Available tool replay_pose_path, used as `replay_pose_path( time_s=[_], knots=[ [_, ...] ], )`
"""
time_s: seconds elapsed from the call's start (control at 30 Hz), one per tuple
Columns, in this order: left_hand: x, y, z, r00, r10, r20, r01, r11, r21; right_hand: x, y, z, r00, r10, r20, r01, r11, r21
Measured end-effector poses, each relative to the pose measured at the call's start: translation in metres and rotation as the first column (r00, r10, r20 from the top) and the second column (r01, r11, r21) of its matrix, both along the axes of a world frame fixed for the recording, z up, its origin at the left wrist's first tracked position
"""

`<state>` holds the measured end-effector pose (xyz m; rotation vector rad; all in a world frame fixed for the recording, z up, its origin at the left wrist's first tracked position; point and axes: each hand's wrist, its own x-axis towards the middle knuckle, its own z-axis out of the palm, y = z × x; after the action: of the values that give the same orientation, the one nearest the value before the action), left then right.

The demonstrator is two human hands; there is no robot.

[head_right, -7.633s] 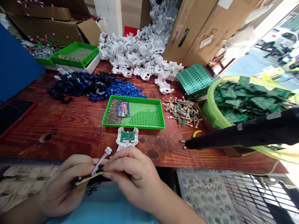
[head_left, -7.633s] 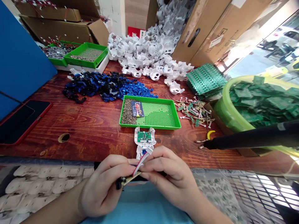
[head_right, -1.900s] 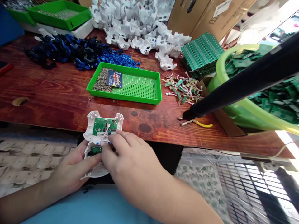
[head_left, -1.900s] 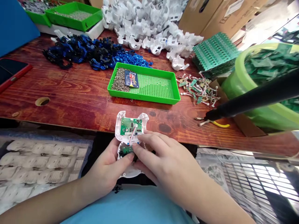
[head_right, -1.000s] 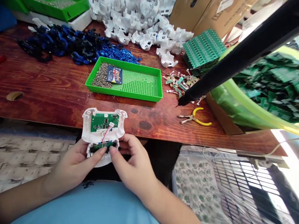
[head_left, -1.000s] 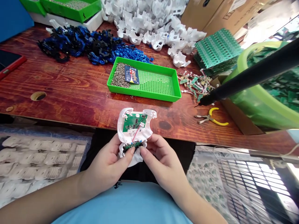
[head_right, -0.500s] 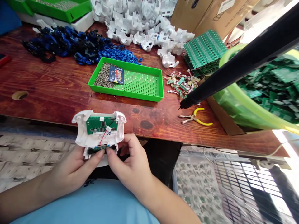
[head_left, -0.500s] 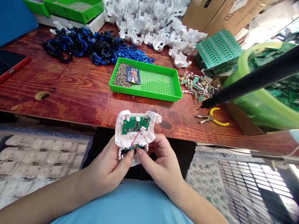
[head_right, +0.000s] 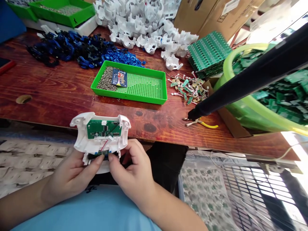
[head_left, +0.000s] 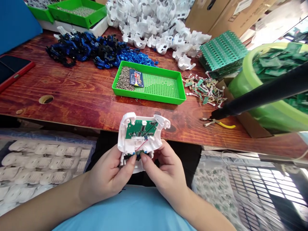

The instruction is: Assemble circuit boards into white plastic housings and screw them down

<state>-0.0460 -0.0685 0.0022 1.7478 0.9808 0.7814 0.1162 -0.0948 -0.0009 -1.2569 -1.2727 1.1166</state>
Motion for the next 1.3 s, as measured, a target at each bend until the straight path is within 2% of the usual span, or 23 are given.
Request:
replay_pose_path(
  time_s=[0.17,0.3,0.4,0.47,0.5,0.53,0.57,0.6,0.63,0.67,0.7,0.73,0.77,0.8,0.87,0.9,0.93,0.97,1.03,1.1,1.2,1.23,1.3],
  knots=[
    [0.004,0.000,0.001,0.999,-0.020,0.043,0.026,0.989,-0.148,-0.003,-0.003,-0.003,0.993,-0.051,-0.102,0.044,0.997,-0.064],
    [0.009,-0.001,0.003,0.986,0.026,0.164,0.020,0.962,-0.274,-0.003,-0.001,-0.003,0.986,-0.061,-0.155,0.044,0.993,-0.114],
    [0.013,0.003,0.002,0.953,0.112,0.282,0.027,0.894,-0.447,0.006,0.000,0.003,0.987,0.035,-0.157,-0.065,0.979,-0.194],
    [0.014,0.008,0.002,0.927,0.173,0.333,0.043,0.833,-0.552,0.019,0.001,0.009,0.992,0.104,-0.074,-0.116,0.975,-0.191],
    [0.015,0.013,0.003,0.915,0.200,0.351,0.057,0.797,-0.602,0.028,0.002,0.012,0.998,0.066,-0.003,-0.066,0.987,-0.144],
    [0.015,0.017,0.004,0.904,0.227,0.362,0.073,0.754,-0.653,0.038,0.005,0.016,0.996,-0.059,0.071,0.063,0.997,-0.048],
    [0.016,0.023,0.006,0.895,0.251,0.369,0.091,0.708,-0.701,0.050,0.009,0.021,0.959,-0.260,0.113,0.250,0.964,0.097],
    [0.017,0.029,0.009,0.887,0.273,0.373,0.111,0.658,-0.745,0.063,0.015,0.026,0.869,-0.486,0.094,0.449,0.853,0.267],
    [0.019,0.035,0.012,0.881,0.286,0.376,0.135,0.610,-0.781,0.076,0.022,0.032,0.744,-0.668,0.015,0.600,0.678,0.426],
    [0.022,0.041,0.015,0.878,0.286,0.384,0.166,0.569,-0.805,0.090,0.032,0.040,0.635,-0.768,-0.084,0.674,0.497,0.546],
    [0.025,0.046,0.017,0.875,0.277,0.398,0.202,0.538,-0.818,0.103,0.042,0.047,0.579,-0.798,-0.169,0.685,0.363,0.631],
    [0.030,0.051,0.018,0.870,0.264,0.416,0.237,0.515,-0.824,0.115,0.053,0.055,0.594,-0.780,-0.195,0.645,0.318,0.695],
    [0.034,0.055,0.019,0.867,0.250,0.432,0.268,0.496,-0.826,0.126,0.065,0.063,0.641,-0.752,-0.156,0.588,0.350,0.729],
    [0.039,0.059,0.019,0.865,0.239,0.441,0.290,0.479,-0.828,0.133,0.076,0.070,0.705,-0.704,-0.088,0.522,0.431,0.737],
    [0.048,0.064,0.017,0.862,0.230,0.451,0.314,0.455,-0.833,0.141,0.095,0.079,0.811,-0.583,0.045,0.416,0.629,0.657],
    [0.052,0.067,0.015,0.857,0.232,0.460,0.327,0.446,-0.833,0.141,0.103,0.081,0.839,-0.540,0.066,0.398,0.691,0.604],
    [0.055,0.069,0.014,0.847,0.231,0.478,0.348,0.440,-0.828,0.139,0.110,0.082,0.853,-0.518,0.055,0.404,0.725,0.558],
    [0.058,0.071,0.012,0.833,0.231,0.503,0.375,0.433,-0.820,0.136,0.116,0.082,0.859,-0.512,0.021,0.426,0.736,0.526],
    [0.062,0.075,0.011,0.798,0.236,0.555,0.432,0.417,-0.799,0.128,0.125,0.080,0.851,-0.521,-0.067,0.478,0.715,0.509],
    [0.065,0.078,0.011,0.775,0.258,0.577,0.460,0.396,-0.795,0.118,0.135,0.080,0.849,-0.506,-0.151,0.502,0.683,0.531],
    [0.067,0.081,0.009,0.772,0.300,0.560,0.455,0.355,-0.817,0.103,0.157,0.084,0.846,-0.477,-0.239,0.512,0.598,0.617],
    [0.067,0.081,0.007,0.777,0.306,0.551,0.451,0.340,-0.825,0.099,0.165,0.085,0.860,-0.449,-0.243,0.491,0.596,0.635],
    [0.066,0.082,0.001,0.786,0.300,0.541,0.458,0.305,-0.835,0.091,0.182,0.085,0.899,-0.376,-0.224,0.426,0.633,0.647]
  ],
)
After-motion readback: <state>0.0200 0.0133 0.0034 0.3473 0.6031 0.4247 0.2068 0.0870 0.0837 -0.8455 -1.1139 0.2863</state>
